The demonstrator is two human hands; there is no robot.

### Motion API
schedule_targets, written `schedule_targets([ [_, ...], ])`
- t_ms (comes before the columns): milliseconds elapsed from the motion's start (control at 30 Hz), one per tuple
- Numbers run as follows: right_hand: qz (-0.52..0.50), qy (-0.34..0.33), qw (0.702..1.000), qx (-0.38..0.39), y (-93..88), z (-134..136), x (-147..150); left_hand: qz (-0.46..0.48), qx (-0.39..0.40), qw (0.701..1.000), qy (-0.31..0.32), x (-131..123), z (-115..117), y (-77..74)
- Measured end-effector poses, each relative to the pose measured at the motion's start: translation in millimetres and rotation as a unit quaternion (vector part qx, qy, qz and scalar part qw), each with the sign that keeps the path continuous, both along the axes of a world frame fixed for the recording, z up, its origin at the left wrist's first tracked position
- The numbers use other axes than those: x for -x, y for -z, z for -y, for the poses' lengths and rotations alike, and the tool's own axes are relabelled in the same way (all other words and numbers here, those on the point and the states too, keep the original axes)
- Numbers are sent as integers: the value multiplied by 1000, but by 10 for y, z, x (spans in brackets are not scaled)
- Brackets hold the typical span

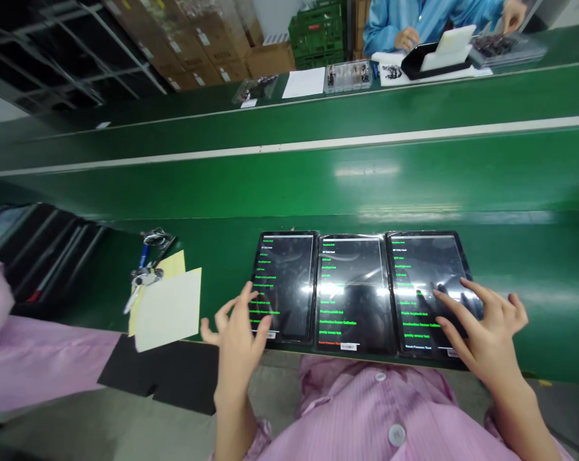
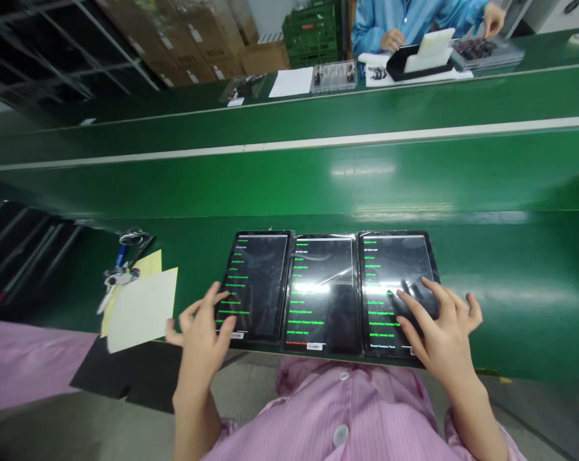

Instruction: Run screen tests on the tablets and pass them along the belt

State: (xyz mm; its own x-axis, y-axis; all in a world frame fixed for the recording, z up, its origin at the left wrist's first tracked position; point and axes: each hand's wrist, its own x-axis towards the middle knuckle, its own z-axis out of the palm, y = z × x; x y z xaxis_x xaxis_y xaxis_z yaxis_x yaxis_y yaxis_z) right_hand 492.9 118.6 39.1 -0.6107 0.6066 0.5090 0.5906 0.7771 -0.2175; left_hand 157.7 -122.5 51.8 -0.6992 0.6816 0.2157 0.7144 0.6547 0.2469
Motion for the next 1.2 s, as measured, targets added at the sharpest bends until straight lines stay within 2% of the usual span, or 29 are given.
schedule_targets([
  [100, 12, 19, 1000, -3, -2, 19, 25, -93, -105, 990, -22, 156, 114, -61],
  [167, 25, 25, 999, -4, -1, 22, 47, -127, -143, 982, -5, 174, 99, -55],
  [267, 46, 45, 998, 12, -10, 39, 116, -117, -96, 983, 102, 10, -108, 37],
  [367, 57, 81, 994, 49, -41, 82, 214, -107, -40, 969, 220, -318, -403, 146],
  [467, 87, 100, 988, 82, -69, 123, 270, -76, -33, 955, 284, -581, -608, 173],
  [567, 90, 111, 986, 83, -76, 144, 231, -69, -49, 953, 289, -640, -700, 127],
  [733, 50, 135, 987, 65, -53, 140, 81, -63, -90, 949, 297, -563, -772, 52],
  [867, 61, 132, 987, 69, -43, 147, 51, -32, -32, 945, 323, -513, -768, 31],
  [967, 88, 122, 986, 67, -37, 165, 73, -51, -75, 958, 274, -383, -654, 33],
  [1067, 118, 111, 984, 70, -11, 171, 105, -88, -138, 976, 144, -180, -472, 48],
  [1133, 132, 104, 983, 72, 10, 165, 127, -89, -129, 985, 68, -48, -360, 61],
  [1200, 141, 98, 982, 75, 18, 153, 144, -80, -104, 991, 22, 58, -280, 75],
])
